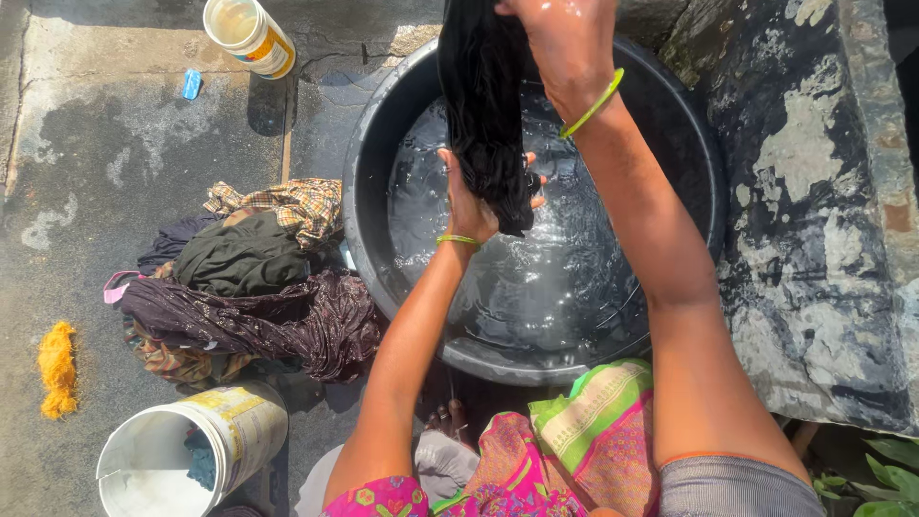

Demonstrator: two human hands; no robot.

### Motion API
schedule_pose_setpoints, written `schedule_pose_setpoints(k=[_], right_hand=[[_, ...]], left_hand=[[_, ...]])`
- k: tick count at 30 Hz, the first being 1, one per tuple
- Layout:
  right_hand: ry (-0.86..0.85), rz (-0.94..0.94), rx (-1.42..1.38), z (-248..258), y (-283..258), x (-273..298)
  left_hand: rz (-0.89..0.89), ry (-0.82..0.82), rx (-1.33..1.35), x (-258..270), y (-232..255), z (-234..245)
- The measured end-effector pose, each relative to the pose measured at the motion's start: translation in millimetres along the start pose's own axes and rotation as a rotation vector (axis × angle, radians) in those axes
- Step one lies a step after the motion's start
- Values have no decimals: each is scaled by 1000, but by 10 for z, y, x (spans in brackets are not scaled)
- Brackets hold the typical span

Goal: The person washes several items of clothing by hand in a tub of soapy water, scrubbing and wringing out each piece individually.

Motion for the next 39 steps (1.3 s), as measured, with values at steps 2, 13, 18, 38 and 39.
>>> schedule_pose_setpoints(k=[2,13,18,38,39], right_hand=[[-26,-307,-147,-22,119,53],[-404,-517,14,156,497,1496],[-4,-1154,-457,438,1436,1646],[-378,-701,-483,527,809,702],[-367,-748,-438,485,841,737]], left_hand=[[8,106,33,11,-4,-157],[-101,393,140,-278,436,200],[-51,343,145,-256,334,-33],[139,135,-830,-1,87,-809],[110,165,-873,15,99,-815]])
Point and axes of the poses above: each hand's wrist, its own x-axis away from the middle knuckle, its own z-axis out of the back of the hand, y = z × x, the point moved 2 cm from there along -x, towards the middle knuckle, and after that the axes turned 6 degrees about y, right-handed, at the moved point
